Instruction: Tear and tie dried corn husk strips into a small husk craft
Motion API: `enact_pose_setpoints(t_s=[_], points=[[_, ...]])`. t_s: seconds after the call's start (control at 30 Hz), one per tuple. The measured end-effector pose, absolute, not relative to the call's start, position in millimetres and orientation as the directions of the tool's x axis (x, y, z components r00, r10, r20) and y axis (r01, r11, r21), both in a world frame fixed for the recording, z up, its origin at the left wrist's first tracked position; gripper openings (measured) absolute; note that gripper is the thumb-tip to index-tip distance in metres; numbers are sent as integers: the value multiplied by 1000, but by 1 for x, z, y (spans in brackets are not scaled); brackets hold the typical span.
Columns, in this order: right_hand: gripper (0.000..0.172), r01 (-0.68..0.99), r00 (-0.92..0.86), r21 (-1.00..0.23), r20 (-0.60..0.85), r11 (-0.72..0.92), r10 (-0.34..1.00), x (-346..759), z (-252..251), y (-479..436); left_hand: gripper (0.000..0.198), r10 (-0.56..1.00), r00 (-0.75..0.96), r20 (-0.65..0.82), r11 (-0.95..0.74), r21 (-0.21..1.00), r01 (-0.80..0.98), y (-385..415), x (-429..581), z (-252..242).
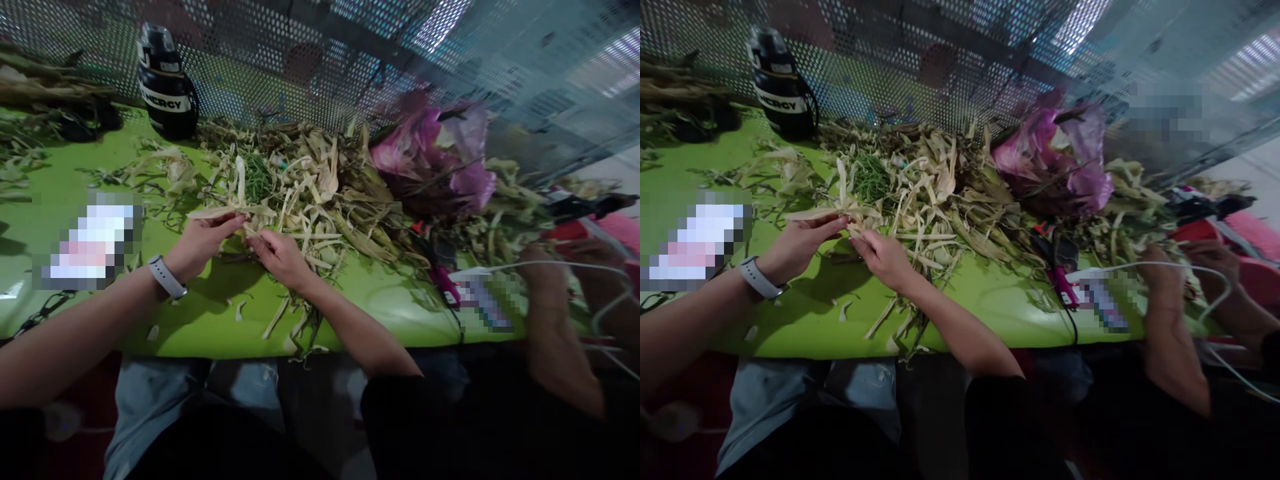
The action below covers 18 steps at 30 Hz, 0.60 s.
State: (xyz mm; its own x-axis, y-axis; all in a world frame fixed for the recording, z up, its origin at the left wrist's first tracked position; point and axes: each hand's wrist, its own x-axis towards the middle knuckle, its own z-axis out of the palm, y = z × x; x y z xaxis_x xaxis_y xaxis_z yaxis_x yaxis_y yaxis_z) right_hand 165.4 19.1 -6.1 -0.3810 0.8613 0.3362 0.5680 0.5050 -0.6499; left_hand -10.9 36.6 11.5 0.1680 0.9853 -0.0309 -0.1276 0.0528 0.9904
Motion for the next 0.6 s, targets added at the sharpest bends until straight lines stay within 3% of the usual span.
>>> enact_pose_setpoints(t_s=[0.13, 0.23, 0.4, 0.6], points=[[34, 686, -305, -444, 544, 576, 782, 167, -4, 17, 30, 975, 220, -41, 44, 999, -9, 41, -15, 11], [26, 696, -276, -365, 659, 618, 700, 169, -1, 19, 29, 956, 291, -26, 0, 996, 88, 41, -15, 11], [30, 688, -230, -429, 637, 585, 736, 172, -7, 26, 19, 905, 425, 7, -42, 996, 73, 39, -12, 11], [35, 613, -152, -625, 507, 483, 848, 170, -9, 23, 13, 879, 460, 123, -180, 980, 80, 39, -15, 15]])
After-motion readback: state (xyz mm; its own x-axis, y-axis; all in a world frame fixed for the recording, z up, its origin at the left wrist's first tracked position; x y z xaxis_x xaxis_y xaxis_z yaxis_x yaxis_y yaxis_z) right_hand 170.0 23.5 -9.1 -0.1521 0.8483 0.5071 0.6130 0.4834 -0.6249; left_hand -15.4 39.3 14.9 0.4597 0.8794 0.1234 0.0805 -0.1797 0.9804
